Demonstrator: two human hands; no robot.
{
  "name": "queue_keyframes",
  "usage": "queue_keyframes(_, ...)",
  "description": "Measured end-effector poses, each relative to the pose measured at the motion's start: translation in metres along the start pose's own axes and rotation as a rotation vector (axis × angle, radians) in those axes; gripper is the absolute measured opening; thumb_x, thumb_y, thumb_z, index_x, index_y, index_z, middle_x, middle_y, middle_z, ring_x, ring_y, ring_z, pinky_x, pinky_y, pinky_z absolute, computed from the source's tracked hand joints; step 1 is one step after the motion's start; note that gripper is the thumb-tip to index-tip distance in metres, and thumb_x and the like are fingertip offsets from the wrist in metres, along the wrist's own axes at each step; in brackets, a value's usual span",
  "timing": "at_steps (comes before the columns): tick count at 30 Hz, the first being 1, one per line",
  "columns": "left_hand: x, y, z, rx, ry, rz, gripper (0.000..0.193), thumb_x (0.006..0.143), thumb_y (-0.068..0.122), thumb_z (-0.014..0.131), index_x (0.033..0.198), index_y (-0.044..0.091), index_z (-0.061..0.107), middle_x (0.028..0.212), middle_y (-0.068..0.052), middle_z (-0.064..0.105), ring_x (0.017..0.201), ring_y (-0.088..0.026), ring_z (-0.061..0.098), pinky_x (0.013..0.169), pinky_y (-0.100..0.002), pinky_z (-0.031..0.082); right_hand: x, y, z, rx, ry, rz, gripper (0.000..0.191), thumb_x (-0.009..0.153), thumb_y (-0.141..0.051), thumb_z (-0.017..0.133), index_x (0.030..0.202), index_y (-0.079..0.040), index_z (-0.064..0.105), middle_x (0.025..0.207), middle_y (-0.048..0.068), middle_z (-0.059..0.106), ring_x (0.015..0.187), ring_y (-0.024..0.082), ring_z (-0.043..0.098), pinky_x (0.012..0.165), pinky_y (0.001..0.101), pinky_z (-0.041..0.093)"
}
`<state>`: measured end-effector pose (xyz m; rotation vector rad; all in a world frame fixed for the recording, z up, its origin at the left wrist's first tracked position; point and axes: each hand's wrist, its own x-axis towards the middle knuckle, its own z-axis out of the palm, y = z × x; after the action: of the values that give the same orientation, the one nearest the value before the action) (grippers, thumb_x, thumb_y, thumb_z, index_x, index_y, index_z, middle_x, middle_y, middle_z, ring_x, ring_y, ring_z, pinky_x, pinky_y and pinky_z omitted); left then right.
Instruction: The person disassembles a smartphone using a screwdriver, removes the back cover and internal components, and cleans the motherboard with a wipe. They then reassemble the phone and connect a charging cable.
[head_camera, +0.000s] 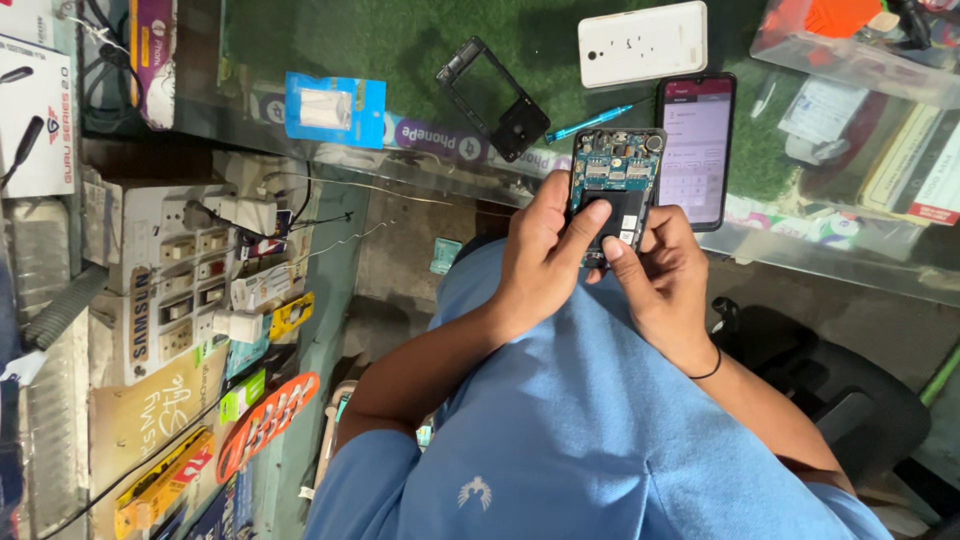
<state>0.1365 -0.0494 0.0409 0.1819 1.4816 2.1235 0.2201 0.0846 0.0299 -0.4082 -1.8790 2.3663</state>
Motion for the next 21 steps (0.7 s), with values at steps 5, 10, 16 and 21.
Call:
queue_keyframes(5,-0.0021,0.0025,0.0034,0.137,0.037,0.045,0.015,0.109,0.016,0.059,0.111,0.001,0.056,0.086,-0.002,0.068,0.064,-0.003,0.059,0.051,-0.022,0.049,-0.0016,-0.0010,-0.0002,0.016,-0.010,-0.002,0.021,0.105,0.004,0.061,0.121,0.002,0.047,0.112,0.012,0.066,0.098,0.014,0.067,0.083,0.0327,0.061)
queue_keyframes(10,-0.0030,0.0038,0.0045,0.193,0.045,0.039,0.018,0.107,0.018,0.060,0.111,0.001,0.055,0.081,-0.002,0.069,0.061,-0.003,0.061,0.050,-0.023,0.050,-0.0030,-0.0019,0.0029,0.021,-0.004,-0.013,0.027,0.102,0.006,0.064,0.121,0.002,0.046,0.111,0.013,0.068,0.094,0.015,0.069,0.081,0.0312,0.060)
queue_keyframes(16,-0.0029,0.0036,0.0003,0.209,-0.036,0.053,0.021,0.107,0.018,0.060,0.115,0.001,0.052,0.079,-0.003,0.066,0.060,-0.005,0.061,0.051,-0.024,0.050,-0.0044,-0.0016,0.0043,-0.002,0.042,-0.017,0.027,0.102,0.005,0.065,0.119,0.001,0.045,0.107,0.013,0.068,0.091,0.014,0.069,0.078,0.0306,0.061)
queue_keyframes(21,-0.0025,0.0017,0.0019,0.225,0.016,0.055,0.020,0.106,0.017,0.061,0.111,0.001,0.051,0.078,-0.004,0.066,0.059,-0.005,0.061,0.050,-0.024,0.050,-0.0043,0.0006,0.0045,-0.018,0.047,-0.007,0.026,0.102,0.004,0.066,0.118,0.002,0.046,0.105,0.012,0.068,0.087,0.013,0.068,0.076,0.0301,0.060)
